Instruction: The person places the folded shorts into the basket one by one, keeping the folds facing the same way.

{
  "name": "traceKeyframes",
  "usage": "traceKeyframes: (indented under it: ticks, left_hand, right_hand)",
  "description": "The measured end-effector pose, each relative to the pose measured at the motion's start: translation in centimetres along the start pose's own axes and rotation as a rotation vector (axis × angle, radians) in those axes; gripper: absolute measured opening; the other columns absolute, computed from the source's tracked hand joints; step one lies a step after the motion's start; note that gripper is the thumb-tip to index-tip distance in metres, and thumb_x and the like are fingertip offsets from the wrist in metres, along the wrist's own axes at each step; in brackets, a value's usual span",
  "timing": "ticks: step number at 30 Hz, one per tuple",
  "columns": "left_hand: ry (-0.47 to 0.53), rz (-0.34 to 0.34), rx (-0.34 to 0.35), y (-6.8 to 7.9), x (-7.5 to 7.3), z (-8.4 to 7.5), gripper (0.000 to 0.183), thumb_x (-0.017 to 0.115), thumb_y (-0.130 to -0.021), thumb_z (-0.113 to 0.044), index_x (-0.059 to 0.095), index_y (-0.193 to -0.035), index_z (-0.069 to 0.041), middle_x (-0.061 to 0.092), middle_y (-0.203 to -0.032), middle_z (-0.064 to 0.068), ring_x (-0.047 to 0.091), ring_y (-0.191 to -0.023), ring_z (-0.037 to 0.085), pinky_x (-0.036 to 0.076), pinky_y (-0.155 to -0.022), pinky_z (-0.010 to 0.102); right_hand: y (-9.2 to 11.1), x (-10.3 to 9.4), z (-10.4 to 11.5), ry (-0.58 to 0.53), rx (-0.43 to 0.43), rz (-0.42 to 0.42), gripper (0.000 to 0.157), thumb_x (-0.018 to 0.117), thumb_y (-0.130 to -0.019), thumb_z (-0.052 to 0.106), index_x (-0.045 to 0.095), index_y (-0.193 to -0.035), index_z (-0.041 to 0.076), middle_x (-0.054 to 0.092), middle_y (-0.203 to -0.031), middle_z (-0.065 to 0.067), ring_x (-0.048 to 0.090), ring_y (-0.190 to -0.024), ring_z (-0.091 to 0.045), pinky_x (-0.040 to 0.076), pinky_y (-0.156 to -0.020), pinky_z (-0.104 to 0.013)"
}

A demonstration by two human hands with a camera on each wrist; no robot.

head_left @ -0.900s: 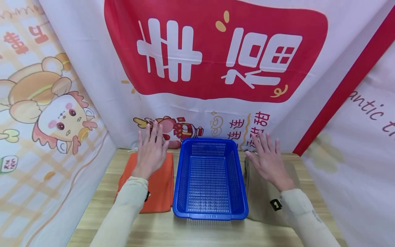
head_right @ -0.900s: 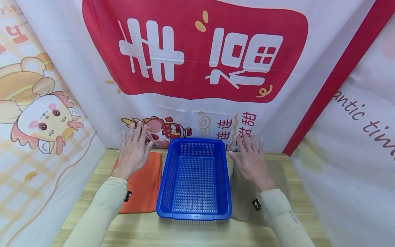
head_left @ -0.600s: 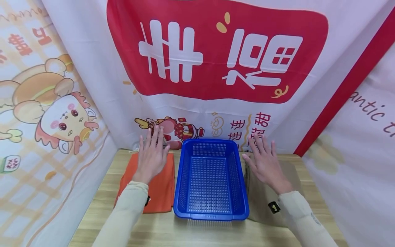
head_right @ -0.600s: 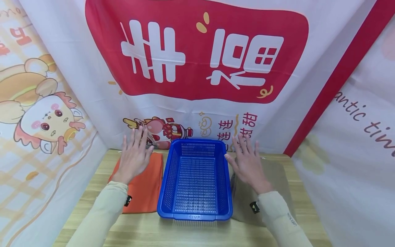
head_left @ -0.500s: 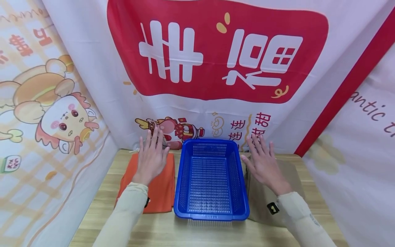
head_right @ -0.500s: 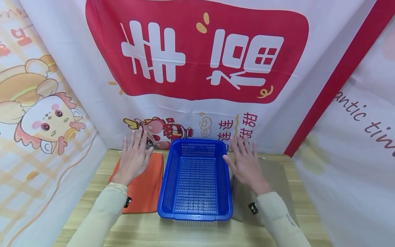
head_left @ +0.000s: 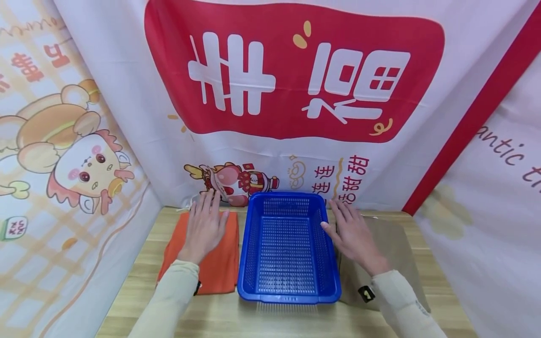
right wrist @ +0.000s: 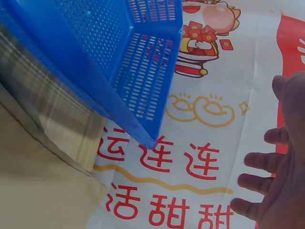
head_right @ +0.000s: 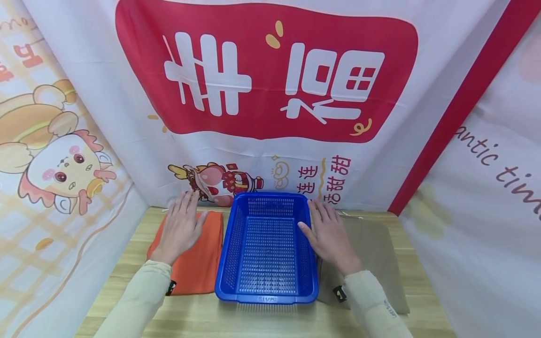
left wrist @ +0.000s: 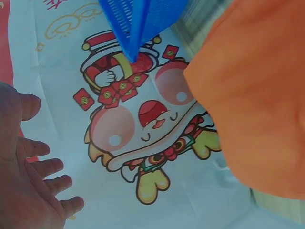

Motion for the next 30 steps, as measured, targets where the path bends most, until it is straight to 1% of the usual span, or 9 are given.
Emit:
traceKeyframes:
  ticks: [4,7,11,14,18,21,24,27,30]
  left_hand:
    - [0.018,0.015,-0.017,0.6,0.8,0.5,0.065,0.048,-0.106,-0.037,0.032,-0.155,0.004,0.035,-0.156,0.027,0.029,-0.145,0.045,0.022,-0.118,0.061]
    - [0.038,0.036,-0.043,1.1,1.4,1.1,0.065,0.051,-0.106,-0.036,0.035,-0.154,0.004,0.04,-0.152,0.028,0.037,-0.14,0.045,0.027,-0.115,0.062]
    - [0.052,0.079,-0.082,2.0,2.5,2.1,0.064,0.053,-0.105,-0.035,0.037,-0.152,0.004,0.044,-0.149,0.028,0.041,-0.136,0.046,0.032,-0.112,0.063]
    - [0.067,0.097,-0.101,2.7,3.1,3.0,0.063,0.054,-0.105,-0.034,0.038,-0.151,0.005,0.045,-0.147,0.029,0.043,-0.133,0.047,0.034,-0.11,0.063]
    - [0.102,0.077,-0.117,3.6,3.7,4.5,0.062,0.057,-0.103,-0.033,0.041,-0.147,0.008,0.049,-0.141,0.032,0.047,-0.127,0.049,0.039,-0.104,0.064]
    - [0.123,0.065,-0.142,4.3,4.2,6.1,0.062,0.06,-0.102,-0.03,0.042,-0.145,0.011,0.051,-0.135,0.035,0.05,-0.122,0.051,0.043,-0.098,0.064]
    - [0.122,0.097,-0.203,5.2,5.1,8.1,0.063,0.061,-0.101,-0.028,0.041,-0.145,0.012,0.05,-0.134,0.037,0.05,-0.12,0.054,0.043,-0.094,0.066]
    - [0.118,0.157,-0.293,6.1,6.0,10.2,0.065,0.06,-0.1,-0.028,0.037,-0.146,0.013,0.046,-0.135,0.039,0.047,-0.12,0.057,0.042,-0.093,0.068]
    - [0.134,0.216,-0.383,7.2,6.9,12.3,0.069,0.058,-0.1,-0.028,0.031,-0.145,0.016,0.04,-0.135,0.043,0.042,-0.119,0.062,0.038,-0.093,0.071]
  right_hand:
    - [0.5,0.4,0.5,-0.013,-0.003,-0.026,0.07,0.046,-0.105,0.052,0.04,-0.154,0.002,0.046,-0.149,-0.023,0.04,-0.139,-0.041,0.032,-0.113,-0.061]
    - [0.9,1.0,0.8,-0.033,0.009,-0.02,0.065,0.05,-0.105,0.049,0.047,-0.149,0.001,0.054,-0.14,-0.023,0.049,-0.131,-0.041,0.037,-0.109,-0.06]
    - [1.5,2.0,1.2,-0.063,0.041,0.03,0.059,0.055,-0.103,0.046,0.053,-0.145,0.004,0.057,-0.137,-0.023,0.053,-0.126,-0.042,0.042,-0.105,-0.061]
    - [1.9,2.7,1.8,-0.076,0.044,0.068,0.056,0.059,-0.102,0.043,0.056,-0.143,0.005,0.058,-0.137,-0.023,0.056,-0.125,-0.043,0.044,-0.103,-0.06]
    - [2.2,3.6,3.0,-0.085,0.017,0.095,0.051,0.064,-0.1,0.039,0.06,-0.139,0.007,0.061,-0.134,-0.021,0.059,-0.122,-0.041,0.047,-0.1,-0.058]
    - [2.4,4.2,4.0,-0.101,0.012,0.124,0.05,0.065,-0.1,0.039,0.061,-0.138,0.008,0.061,-0.135,-0.02,0.058,-0.124,-0.04,0.047,-0.101,-0.057]
    - [2.5,4.7,5.0,-0.126,0.017,0.149,0.049,0.065,-0.099,0.04,0.061,-0.137,0.01,0.062,-0.135,-0.018,0.057,-0.126,-0.039,0.047,-0.101,-0.057]
    - [2.5,5.0,6.1,-0.151,0.014,0.157,0.048,0.066,-0.099,0.04,0.062,-0.137,0.01,0.063,-0.133,-0.015,0.058,-0.126,-0.036,0.047,-0.102,-0.055]
    - [2.4,5.4,7.1,-0.18,-0.007,0.158,0.046,0.068,-0.098,0.036,0.063,-0.135,0.009,0.065,-0.131,-0.014,0.059,-0.124,-0.035,0.048,-0.101,-0.053]
Point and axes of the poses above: each hand's wrist, its own y-axis away from the middle knuckle, its own x-axis out of the palm, z = x × y, the point moved 8 cm from there along -y, towards the middle knuckle
